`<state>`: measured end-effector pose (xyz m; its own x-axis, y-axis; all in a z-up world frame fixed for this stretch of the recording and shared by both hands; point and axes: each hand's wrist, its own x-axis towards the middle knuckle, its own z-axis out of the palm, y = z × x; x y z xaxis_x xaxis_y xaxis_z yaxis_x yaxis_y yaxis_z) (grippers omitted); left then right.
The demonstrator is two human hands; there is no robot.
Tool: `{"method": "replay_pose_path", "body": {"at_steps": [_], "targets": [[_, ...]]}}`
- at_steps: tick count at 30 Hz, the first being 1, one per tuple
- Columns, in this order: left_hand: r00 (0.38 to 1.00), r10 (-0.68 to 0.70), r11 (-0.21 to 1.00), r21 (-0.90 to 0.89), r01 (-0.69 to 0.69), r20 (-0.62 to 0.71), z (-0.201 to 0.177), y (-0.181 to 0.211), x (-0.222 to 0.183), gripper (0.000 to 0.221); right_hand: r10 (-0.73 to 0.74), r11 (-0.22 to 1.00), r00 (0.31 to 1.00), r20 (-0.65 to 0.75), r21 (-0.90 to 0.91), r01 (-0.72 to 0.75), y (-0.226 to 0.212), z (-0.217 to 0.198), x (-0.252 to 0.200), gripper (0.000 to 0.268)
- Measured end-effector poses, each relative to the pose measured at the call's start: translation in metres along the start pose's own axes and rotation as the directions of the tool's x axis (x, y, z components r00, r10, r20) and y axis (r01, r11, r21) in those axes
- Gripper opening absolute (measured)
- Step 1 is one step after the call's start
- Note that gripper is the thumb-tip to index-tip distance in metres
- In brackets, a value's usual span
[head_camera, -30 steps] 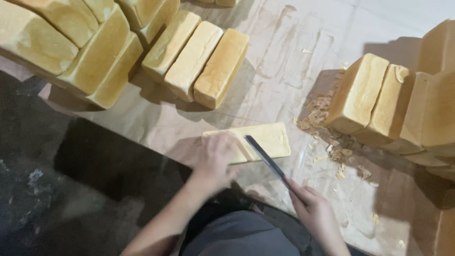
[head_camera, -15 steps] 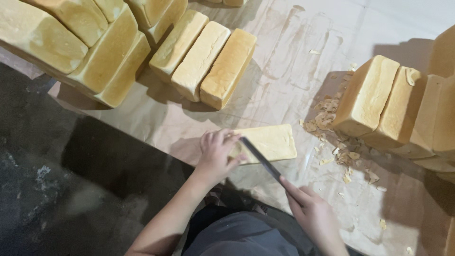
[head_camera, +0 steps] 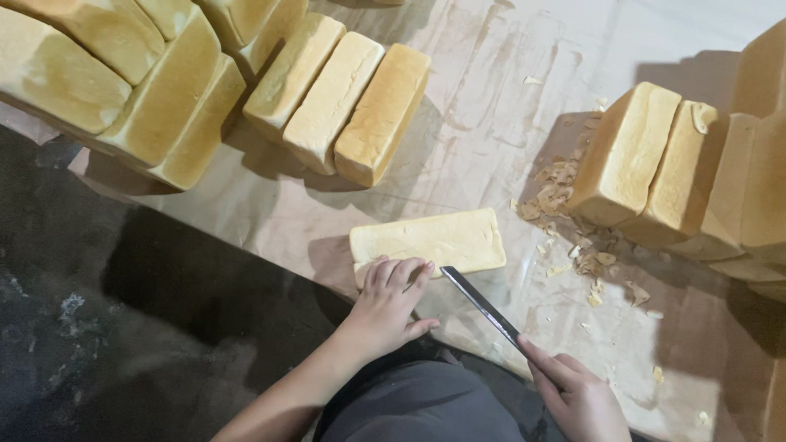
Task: The person scrapes the surface of several bread loaves with a knife, moving them individually from a stack to the center of a paper-covered table.
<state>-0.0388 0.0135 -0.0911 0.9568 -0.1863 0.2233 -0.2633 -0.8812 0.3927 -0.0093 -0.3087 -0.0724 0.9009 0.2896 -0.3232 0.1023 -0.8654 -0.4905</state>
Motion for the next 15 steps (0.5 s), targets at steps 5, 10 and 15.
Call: {"method": "replay_pose_path", "body": {"at_steps": [5, 10, 15], "targets": [[0.994, -0.098, 0.991, -0.085, 0.103, 0.053, 0.007, 0.0, 0.006, 0.079, -0.079, 0.997, 0.997, -0.021, 0.006, 0.079, 0.009, 0.007, 0.001, 0.048], [0.903, -0.429, 0.735, -0.57, 0.368, 0.03, 0.024, -0.027, -0.021, 0.039, -0.471, 0.727, 0.856, -0.216, 0.455, 0.514, 0.086, 0.027, 0.015, 0.042], [0.944, -0.124, 0.992, -0.006, 0.129, -0.304, 0.023, -0.077, -0.046, 0.085, 0.019, 0.876, 0.998, -0.057, 0.482, 0.01, 0.107, 0.056, 0.08, 0.061]]}}
